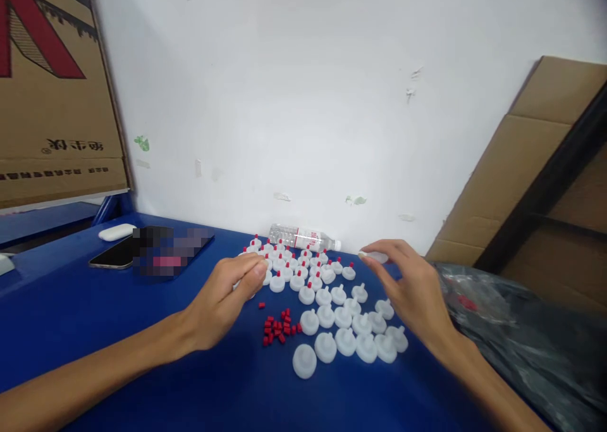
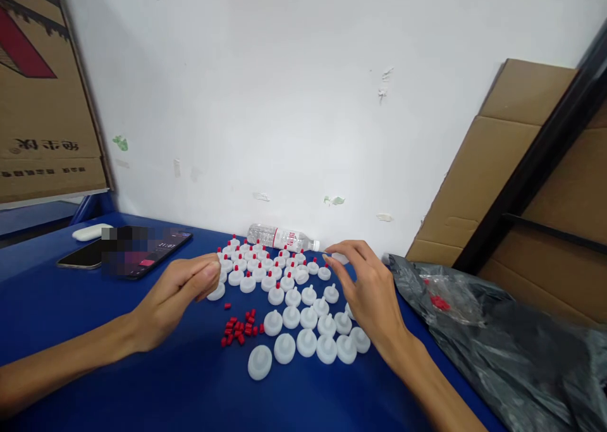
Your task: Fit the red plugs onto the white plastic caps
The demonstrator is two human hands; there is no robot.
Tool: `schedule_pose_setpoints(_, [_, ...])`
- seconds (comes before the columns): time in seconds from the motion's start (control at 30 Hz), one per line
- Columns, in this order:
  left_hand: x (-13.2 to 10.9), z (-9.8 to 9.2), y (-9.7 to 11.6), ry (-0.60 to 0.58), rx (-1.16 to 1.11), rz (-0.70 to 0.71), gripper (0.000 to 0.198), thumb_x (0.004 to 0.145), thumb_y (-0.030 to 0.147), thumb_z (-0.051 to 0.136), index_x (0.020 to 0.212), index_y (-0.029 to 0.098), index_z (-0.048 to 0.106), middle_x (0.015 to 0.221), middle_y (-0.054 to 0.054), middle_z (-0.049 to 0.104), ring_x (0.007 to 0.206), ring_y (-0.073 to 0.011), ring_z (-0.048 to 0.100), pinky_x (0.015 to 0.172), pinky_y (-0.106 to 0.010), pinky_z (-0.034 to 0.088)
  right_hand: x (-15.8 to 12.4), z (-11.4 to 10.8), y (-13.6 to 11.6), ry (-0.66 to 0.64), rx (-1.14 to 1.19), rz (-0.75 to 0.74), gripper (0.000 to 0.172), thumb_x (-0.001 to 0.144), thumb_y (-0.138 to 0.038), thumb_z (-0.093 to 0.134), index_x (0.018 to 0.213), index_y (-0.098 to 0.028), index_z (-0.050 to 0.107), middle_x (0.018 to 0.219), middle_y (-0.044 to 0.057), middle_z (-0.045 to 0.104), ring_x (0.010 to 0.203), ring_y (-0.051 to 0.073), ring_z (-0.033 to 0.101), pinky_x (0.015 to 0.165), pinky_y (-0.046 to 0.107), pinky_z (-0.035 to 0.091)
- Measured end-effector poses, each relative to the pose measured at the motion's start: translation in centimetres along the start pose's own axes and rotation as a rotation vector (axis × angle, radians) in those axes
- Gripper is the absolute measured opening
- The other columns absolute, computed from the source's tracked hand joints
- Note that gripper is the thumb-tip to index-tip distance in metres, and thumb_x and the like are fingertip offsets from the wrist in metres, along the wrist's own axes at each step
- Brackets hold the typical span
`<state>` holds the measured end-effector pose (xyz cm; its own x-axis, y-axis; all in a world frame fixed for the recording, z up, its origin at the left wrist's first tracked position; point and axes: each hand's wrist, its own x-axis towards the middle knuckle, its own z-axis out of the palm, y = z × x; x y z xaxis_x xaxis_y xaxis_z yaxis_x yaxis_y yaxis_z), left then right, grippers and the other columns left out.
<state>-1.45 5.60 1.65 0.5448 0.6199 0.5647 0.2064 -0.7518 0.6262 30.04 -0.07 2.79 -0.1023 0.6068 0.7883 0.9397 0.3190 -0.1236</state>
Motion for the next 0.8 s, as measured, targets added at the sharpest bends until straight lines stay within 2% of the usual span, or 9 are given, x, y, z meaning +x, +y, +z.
schedule_pose_setpoints(0.1, [0.1, 0.4, -0.2, -0.099, 0.228, 0.106, 0.034, 0.105, 0.03, 0.034, 0.075, 0.019, 0.045, 0.073, 0.0, 0.05, 0.07, -0.0161, 0.043, 0.067, -0.031, 0.037, -0.4, 1.5, 1.5, -0.24, 0.035, 0.027, 0.034, 0.105, -0.04, 0.039, 0.117, -0.024, 0.067, 0.118, 0.008, 0.071, 0.106, 0.026, 0.07, 0.09, 0.041, 0.056])
schedule_pose_setpoints(0.23, [-0.2, 1.3, -0.3, -0.232, 0.351, 0.204, 0.018, 0.1, 0.019, 0.043, 0.087, 0.019, 0.055, 0.087, -0.005, 0.059, 0.084, -0.0201, 0.049, 0.075, -0.033, 0.041, -1.0, 2.4, 1.9, -0.391, 0.055, -0.031, 0.04, 0.107, -0.039, 0.035, 0.11, -0.024, 0.072, 0.115, 0.005, 0.075, 0.11, 0.026, 0.069, 0.095, 0.041, 0.055])
schedule_pose_setpoints(0.33, [-0.2, 1.6, -0.4, -0.254, 0.374, 0.216, 0.018, 0.099, 0.015, 0.043, 0.086, 0.019, 0.057, 0.087, -0.005, 0.06, 0.084, -0.0207, 0.049, 0.075, -0.034, 0.041, -1.2, 2.4, 1.8, -0.444, 0.058, -0.045, 0.043, 0.107, -0.04, 0.032, 0.112, -0.025, 0.072, 0.113, 0.005, 0.076, 0.112, 0.027, 0.069, 0.097, 0.043, 0.054])
schedule_pose_setpoints(0.43, [-0.1, 1.6, -0.5, -0.273, 0.388, 0.202, 0.017, 0.098, 0.015, 0.044, 0.087, 0.018, 0.057, 0.089, -0.005, 0.059, 0.084, -0.0206, 0.048, 0.076, -0.034, 0.04, -1.1, 2.2, 1.5, -0.456, 0.065, -0.057, 0.044, 0.108, -0.039, 0.03, 0.125, -0.025, 0.067, 0.124, 0.005, 0.072, 0.119, 0.026, 0.065, 0.103, 0.046, 0.051])
schedule_pose_setpoints(0.53, [-0.1, 1.6, -0.5, -0.296, 0.397, 0.187, 0.018, 0.099, 0.016, 0.043, 0.087, 0.018, 0.057, 0.089, -0.005, 0.059, 0.084, -0.0204, 0.047, 0.077, -0.035, 0.04, -1.1, 2.2, 0.8, -0.505, 0.065, -0.079, 0.046, 0.108, -0.042, 0.03, 0.14, -0.024, 0.057, 0.141, 0.005, 0.062, 0.137, 0.027, 0.051, 0.111, 0.051, 0.044])
schedule_pose_setpoints(0.63, [-0.2, 1.6, -0.4, -0.31, 0.39, 0.19, 0.02, 0.1, 0.016, 0.042, 0.088, 0.017, 0.058, 0.09, -0.006, 0.058, 0.084, -0.0203, 0.046, 0.077, -0.035, 0.039, -1.1, 2.2, 0.1, -0.625, 0.059, -0.091, 0.05, 0.107, -0.045, 0.03, 0.151, -0.027, 0.044, 0.151, 0.004, 0.051, 0.148, 0.027, 0.035, 0.118, 0.058, 0.033])
schedule_pose_setpoints(0.7, [-0.2, 1.6, -0.4, -0.316, 0.384, 0.195, 0.021, 0.101, 0.016, 0.041, 0.088, 0.017, 0.058, 0.09, -0.006, 0.058, 0.085, -0.0203, 0.046, 0.077, -0.035, 0.039, -1.0, 2.2, -0.3, -0.678, 0.055, -0.085, 0.051, 0.107, -0.047, 0.029, 0.154, -0.029, 0.039, 0.154, 0.003, 0.048, 0.15, 0.027, 0.03, 0.12, 0.06, 0.028])
schedule_pose_setpoints(0.8, [-0.2, 1.6, -0.5, -0.319, 0.385, 0.194, 0.02, 0.1, 0.016, 0.042, 0.088, 0.017, 0.058, 0.09, -0.006, 0.058, 0.085, -0.0205, 0.046, 0.078, -0.036, 0.038, -1.0, 2.0, -0.4, -0.685, 0.052, -0.086, 0.051, 0.107, -0.047, 0.029, 0.153, -0.028, 0.04, 0.153, 0.004, 0.049, 0.15, 0.027, 0.031, 0.12, 0.062, 0.026])
